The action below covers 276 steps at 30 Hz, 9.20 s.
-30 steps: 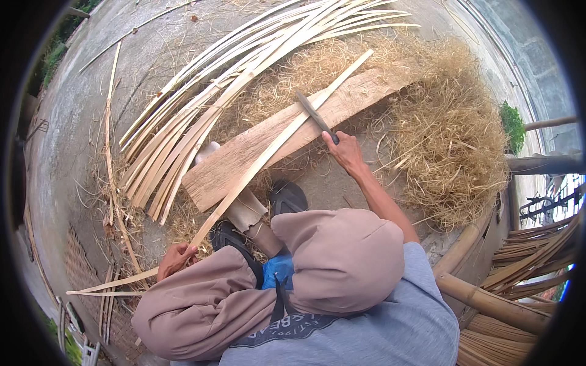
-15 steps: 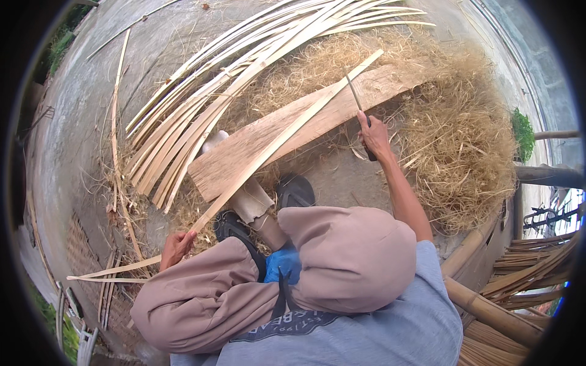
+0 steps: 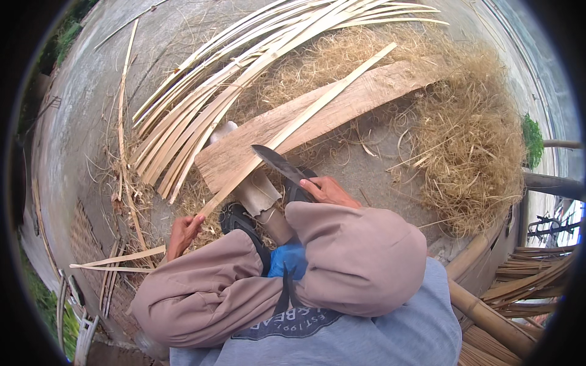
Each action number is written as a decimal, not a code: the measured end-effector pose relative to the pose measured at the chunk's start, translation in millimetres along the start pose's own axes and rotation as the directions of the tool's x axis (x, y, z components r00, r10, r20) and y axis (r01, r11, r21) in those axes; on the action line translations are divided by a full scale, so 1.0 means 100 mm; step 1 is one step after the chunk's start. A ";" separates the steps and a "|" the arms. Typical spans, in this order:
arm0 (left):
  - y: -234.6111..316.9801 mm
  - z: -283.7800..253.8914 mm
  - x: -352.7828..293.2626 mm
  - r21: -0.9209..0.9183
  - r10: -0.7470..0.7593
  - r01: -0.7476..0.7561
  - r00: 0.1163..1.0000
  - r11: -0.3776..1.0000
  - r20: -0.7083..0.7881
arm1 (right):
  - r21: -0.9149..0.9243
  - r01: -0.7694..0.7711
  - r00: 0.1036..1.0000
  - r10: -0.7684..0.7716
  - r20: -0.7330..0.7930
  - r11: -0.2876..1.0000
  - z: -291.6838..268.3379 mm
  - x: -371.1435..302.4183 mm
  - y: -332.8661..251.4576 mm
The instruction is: The person splits long bamboo strips into thinner slivers using a knife on a wooden block. They repeatedly position each strip, split it, and set the finished pieces aside.
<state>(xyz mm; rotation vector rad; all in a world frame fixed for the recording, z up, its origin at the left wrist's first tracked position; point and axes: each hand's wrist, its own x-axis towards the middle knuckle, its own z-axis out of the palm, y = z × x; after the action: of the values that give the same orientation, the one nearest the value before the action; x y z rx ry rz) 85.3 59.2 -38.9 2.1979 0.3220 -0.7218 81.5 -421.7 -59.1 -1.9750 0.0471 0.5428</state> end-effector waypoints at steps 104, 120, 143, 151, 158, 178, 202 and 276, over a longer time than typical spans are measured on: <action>0.81 0.84 -0.06 0.432 0.533 -0.422 0.827 0.797 -0.176 | -0.626 0.145 0.949 -0.287 -0.131 0.766 -0.24 0.19 -0.16; 0.88 0.79 0.21 0.206 0.504 -0.485 0.862 0.850 -0.048 | -0.571 0.154 0.966 -0.245 -0.086 0.807 0.02 0.16 -0.33; -0.16 0.13 -0.37 0.425 0.328 -0.284 0.944 0.859 -0.033 | -0.482 -0.303 0.819 -0.034 -0.573 0.822 -1.53 0.44 0.30; -0.18 0.06 -0.43 0.404 0.328 -0.286 0.944 0.869 -0.038 | -0.587 -0.039 0.956 -0.142 -0.258 0.808 -0.81 0.33 -0.14; -0.14 -0.11 -0.54 0.362 0.160 -0.161 0.987 0.918 0.032 | -0.297 -0.374 0.673 0.036 -0.739 0.879 -1.49 0.52 0.44; 0.60 0.95 -0.01 0.604 0.564 -0.268 0.735 0.751 -0.376 | -0.391 -0.324 0.727 -0.038 -0.686 0.861 -1.32 0.41 0.02; 0.89 0.73 -0.04 0.400 0.520 -0.425 0.838 0.812 -0.165 | -0.549 0.126 0.971 -0.217 -0.104 0.826 0.33 -0.19 -0.31; 1.05 0.93 0.20 0.430 0.453 -0.380 0.888 0.819 -0.078 | -0.409 -0.233 0.926 0.072 -0.371 0.882 -0.31 0.01 -0.16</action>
<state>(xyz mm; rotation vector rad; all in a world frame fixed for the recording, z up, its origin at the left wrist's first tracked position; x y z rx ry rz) 111.9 -79.9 -36.1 2.6085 -0.2541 -0.3636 98.0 -441.1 -34.5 -2.5210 0.3313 0.3145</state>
